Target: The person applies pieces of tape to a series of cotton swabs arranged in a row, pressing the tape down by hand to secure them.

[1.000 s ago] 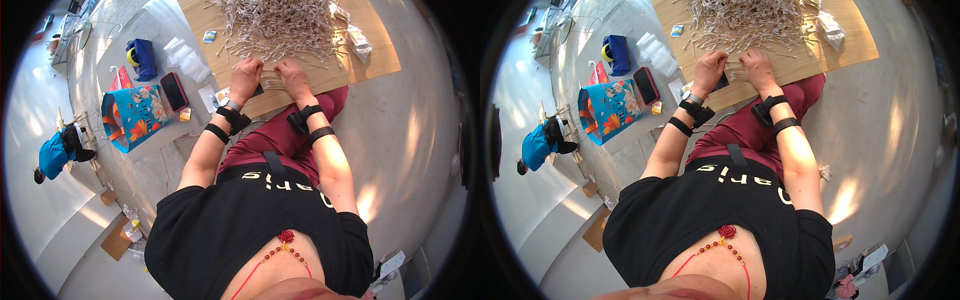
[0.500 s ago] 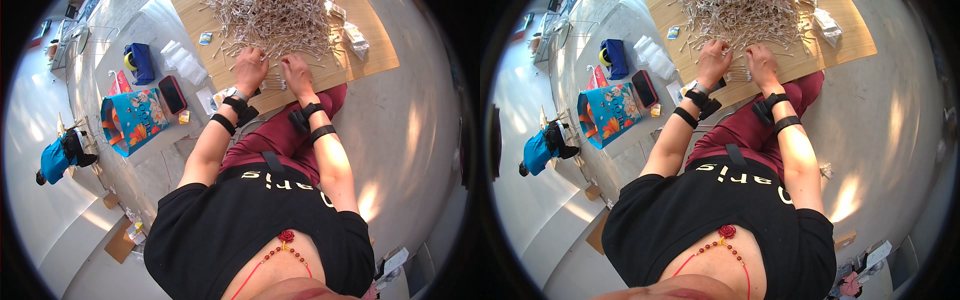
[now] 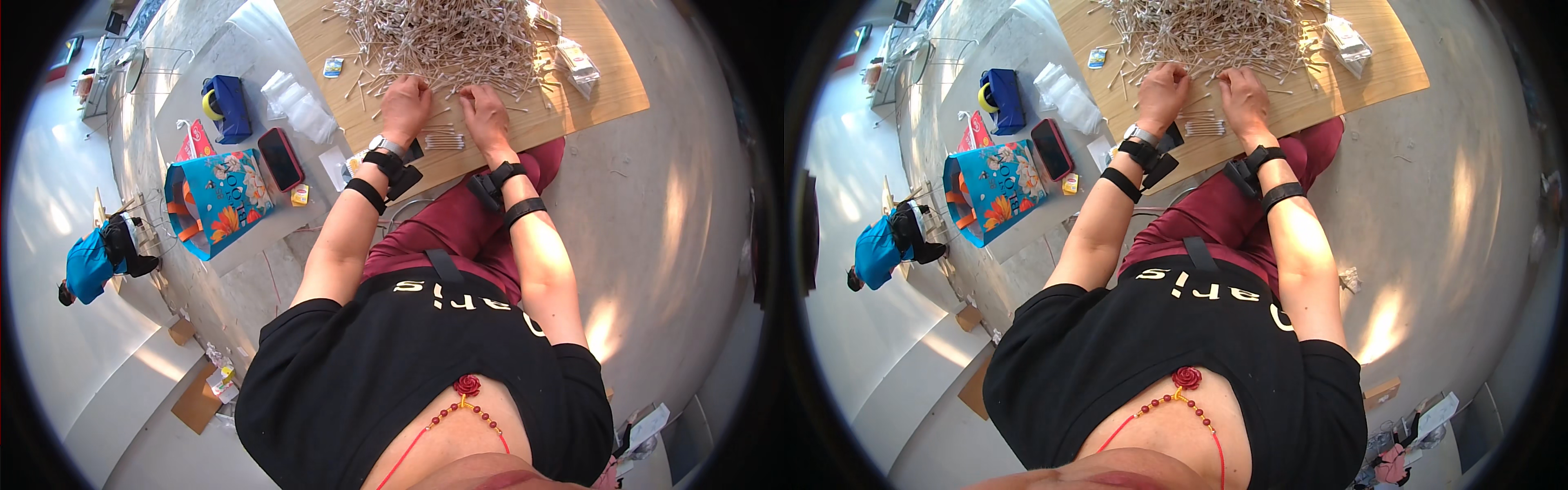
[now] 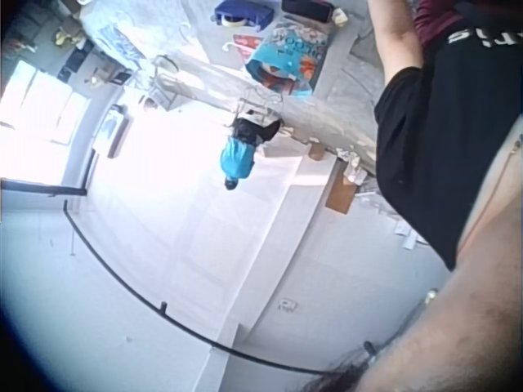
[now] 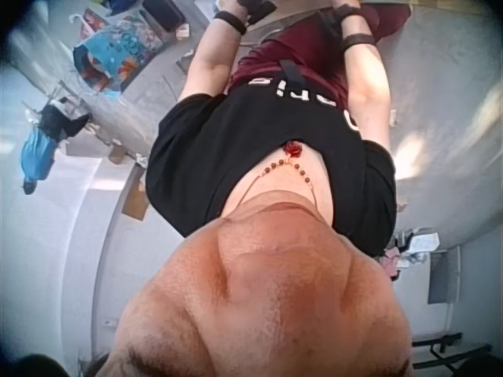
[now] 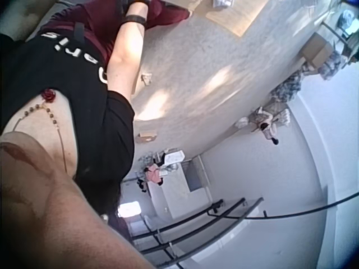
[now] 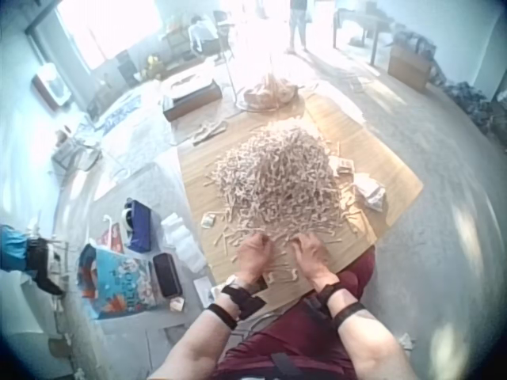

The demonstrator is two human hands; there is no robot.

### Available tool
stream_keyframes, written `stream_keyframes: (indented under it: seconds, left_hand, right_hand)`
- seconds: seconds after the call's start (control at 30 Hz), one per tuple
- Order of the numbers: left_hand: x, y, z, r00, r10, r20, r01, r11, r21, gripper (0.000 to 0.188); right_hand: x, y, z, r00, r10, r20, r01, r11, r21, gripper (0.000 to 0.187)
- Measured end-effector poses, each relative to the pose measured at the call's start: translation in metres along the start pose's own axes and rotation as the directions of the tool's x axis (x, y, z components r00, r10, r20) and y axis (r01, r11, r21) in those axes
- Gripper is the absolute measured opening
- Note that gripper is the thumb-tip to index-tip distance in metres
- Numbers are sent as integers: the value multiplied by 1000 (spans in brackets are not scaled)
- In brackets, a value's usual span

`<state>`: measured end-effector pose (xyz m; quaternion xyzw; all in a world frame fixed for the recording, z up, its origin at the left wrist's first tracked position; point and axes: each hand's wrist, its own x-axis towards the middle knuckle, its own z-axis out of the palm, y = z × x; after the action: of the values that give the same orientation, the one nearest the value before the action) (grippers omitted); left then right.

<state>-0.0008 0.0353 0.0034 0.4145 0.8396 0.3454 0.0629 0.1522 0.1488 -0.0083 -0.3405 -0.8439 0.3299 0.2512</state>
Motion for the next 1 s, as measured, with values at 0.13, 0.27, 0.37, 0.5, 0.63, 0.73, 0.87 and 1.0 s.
stream_keyframes:
  seconds: [0.13, 0.27, 0.37, 0.5, 0.63, 0.73, 0.87, 1.0]
  left_hand:
    - [-1, -4, -10, 999, -24, -22, 23, 999, -30, 16]
    - [-5, -10, -25, 999, -28, -21, 26, 994, -108, 13]
    - [-13, -10, -33, 1000, 26, -17, -29, 987, -157, 11]
    - [-29, -9, -38, 992, 112, 50, -107, 990, -94, 10]
    - [-38, 1, -31, 990, 104, 91, -99, 993, -64, 9]
    - [-41, 3, -28, 988, 105, 111, -102, 994, -34, 8]
    - [-43, 6, -25, 986, 141, 89, -139, 990, -26, 8]
    - [-47, 7, -24, 983, 155, 97, -152, 988, -40, 9]
  right_hand:
    - [3, -8, -2, 1000, -7, -21, 7, 1000, 4, 13]
    - [17, -16, -2, 982, -187, -30, 181, 973, -144, 15]
    - [35, -15, 2, 950, -304, 62, 310, 912, -269, 19]
    - [49, -13, 6, 909, -388, 154, 418, 839, -348, 16]
    - [52, -8, 8, 888, -427, 169, 460, 815, -352, 15]
    - [51, -7, 7, 889, -428, 165, 458, 838, -296, 14]
    - [48, -8, -3, 895, -419, 154, 445, 870, -213, 13]
    - [47, -8, -9, 909, -392, 144, 416, 880, -228, 17]
